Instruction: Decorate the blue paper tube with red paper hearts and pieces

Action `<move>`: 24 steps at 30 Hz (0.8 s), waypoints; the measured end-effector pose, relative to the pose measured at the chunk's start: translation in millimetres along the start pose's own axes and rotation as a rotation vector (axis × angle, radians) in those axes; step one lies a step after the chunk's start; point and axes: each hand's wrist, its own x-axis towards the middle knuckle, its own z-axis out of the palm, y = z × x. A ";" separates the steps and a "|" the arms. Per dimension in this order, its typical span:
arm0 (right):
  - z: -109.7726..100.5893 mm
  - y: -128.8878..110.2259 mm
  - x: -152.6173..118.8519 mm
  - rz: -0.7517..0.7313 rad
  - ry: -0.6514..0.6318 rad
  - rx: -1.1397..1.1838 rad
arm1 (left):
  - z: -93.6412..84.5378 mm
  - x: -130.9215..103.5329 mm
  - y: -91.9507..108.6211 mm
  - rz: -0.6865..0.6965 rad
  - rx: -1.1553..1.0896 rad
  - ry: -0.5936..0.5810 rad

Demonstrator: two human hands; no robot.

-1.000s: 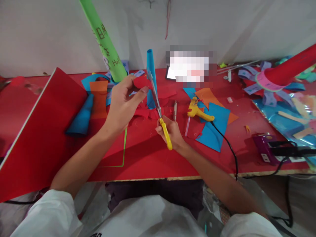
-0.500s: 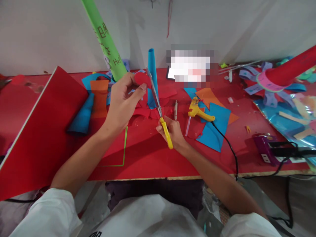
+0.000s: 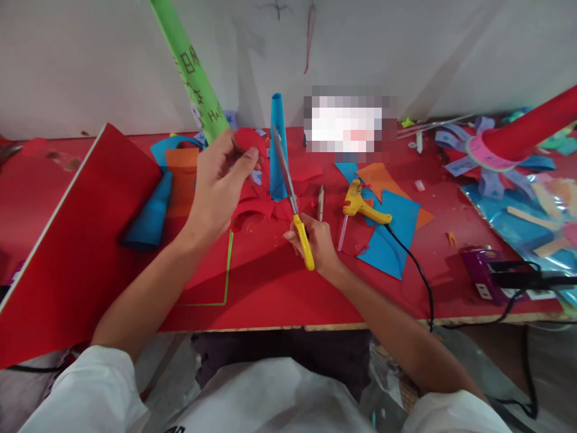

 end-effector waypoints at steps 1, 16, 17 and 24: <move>1.2 -0.4 0.0 -0.013 0.002 0.043 | -0.6 0.8 0.7 -0.006 -0.009 -0.004; 4.8 2.9 1.9 -0.028 -0.077 0.017 | 5.8 -3.9 -2.8 0.030 0.061 -0.019; 4.9 2.2 2.2 -0.036 -0.073 0.005 | 6.1 -4.3 -3.0 0.040 0.079 -0.014; 5.5 0.8 3.4 -0.065 -0.080 -0.036 | 6.7 -5.9 0.4 0.103 0.134 0.041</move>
